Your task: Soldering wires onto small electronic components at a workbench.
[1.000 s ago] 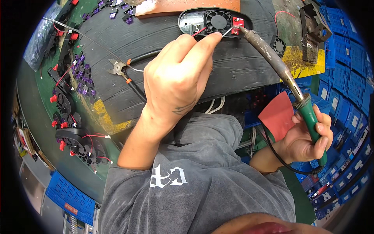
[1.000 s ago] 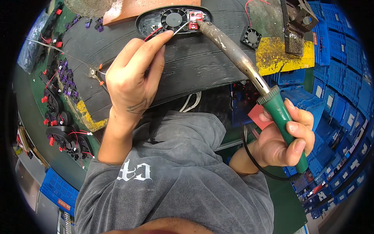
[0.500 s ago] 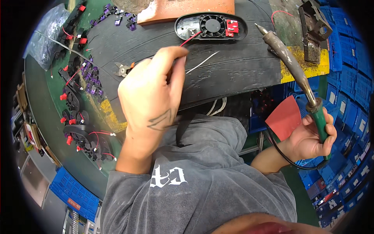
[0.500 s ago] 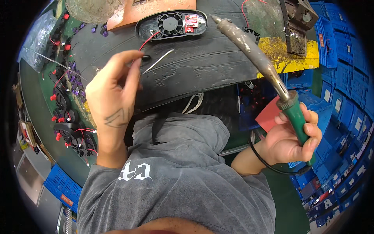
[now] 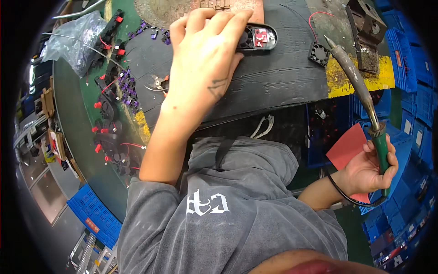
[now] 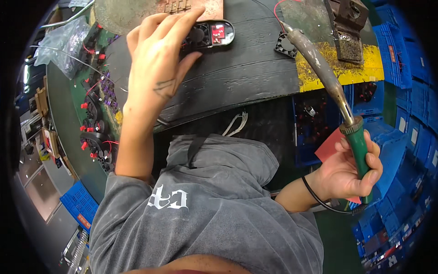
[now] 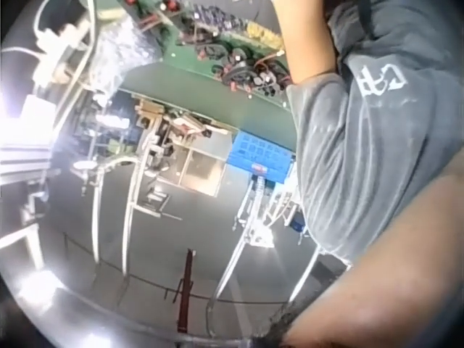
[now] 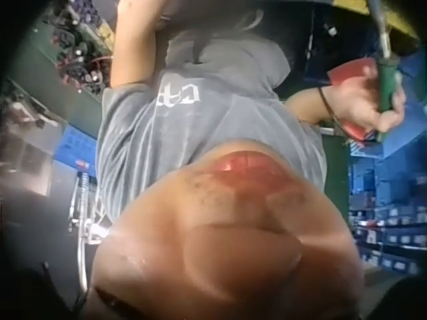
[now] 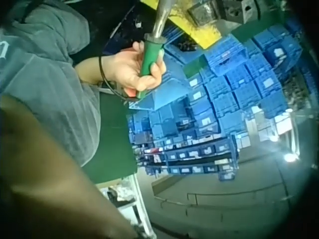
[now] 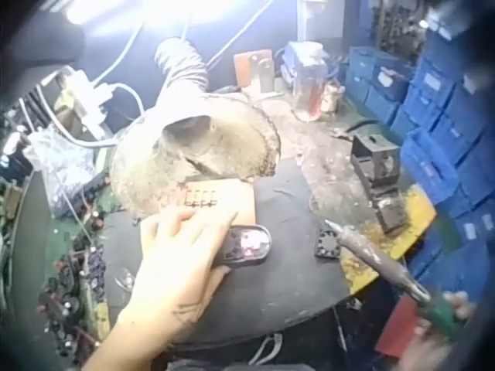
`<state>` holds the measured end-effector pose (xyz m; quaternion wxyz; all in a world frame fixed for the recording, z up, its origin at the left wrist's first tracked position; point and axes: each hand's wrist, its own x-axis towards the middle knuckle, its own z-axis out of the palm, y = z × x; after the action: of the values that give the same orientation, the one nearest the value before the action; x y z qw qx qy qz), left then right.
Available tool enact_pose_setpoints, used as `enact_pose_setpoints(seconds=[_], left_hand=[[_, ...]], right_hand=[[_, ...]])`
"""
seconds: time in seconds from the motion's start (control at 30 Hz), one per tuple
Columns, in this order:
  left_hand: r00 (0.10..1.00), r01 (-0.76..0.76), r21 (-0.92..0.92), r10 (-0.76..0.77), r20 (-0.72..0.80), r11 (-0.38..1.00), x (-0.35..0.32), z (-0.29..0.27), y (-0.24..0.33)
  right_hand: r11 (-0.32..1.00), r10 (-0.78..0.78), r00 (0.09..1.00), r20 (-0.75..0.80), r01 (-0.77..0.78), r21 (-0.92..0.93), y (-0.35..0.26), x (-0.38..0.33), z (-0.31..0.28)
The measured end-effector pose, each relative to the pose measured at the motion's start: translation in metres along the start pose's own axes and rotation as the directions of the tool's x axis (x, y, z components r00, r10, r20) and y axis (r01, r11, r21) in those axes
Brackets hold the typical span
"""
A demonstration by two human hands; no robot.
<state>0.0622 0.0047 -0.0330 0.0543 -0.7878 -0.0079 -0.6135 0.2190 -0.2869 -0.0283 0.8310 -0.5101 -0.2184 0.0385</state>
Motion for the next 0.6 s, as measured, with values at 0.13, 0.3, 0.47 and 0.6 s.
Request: enact_pose_setpoints(seconds=[0.13, 0.3, 0.47, 0.6], left_hand=[[0.517, 0.275, 0.238, -0.352, 0.78, 0.932, 0.014, -0.023, 0.013], [0.552, 0.461, 0.114, -0.385, 0.74, 0.88, 0.026, -0.02, 0.039], [0.577, 0.701, -0.2, -0.38, 0.723, 0.685, 0.061, -0.03, 0.072], [0.518, 0.731, -0.193, -0.348, 0.781, 0.655, 0.081, -0.052, 0.092]], right_hand=[[1.0, -0.015, 0.999, -0.029, 0.014, -0.025, -0.004, 0.002, -0.021], [0.995, -0.062, 0.996, -0.064, 0.057, -0.085, -0.002, 0.006, -0.034], [0.957, -0.095, 0.971, -0.218, 0.029, -0.29, -0.004, 0.009, -0.037], [0.96, -0.099, 0.977, -0.189, 0.044, -0.275, -0.006, 0.009, -0.036]])
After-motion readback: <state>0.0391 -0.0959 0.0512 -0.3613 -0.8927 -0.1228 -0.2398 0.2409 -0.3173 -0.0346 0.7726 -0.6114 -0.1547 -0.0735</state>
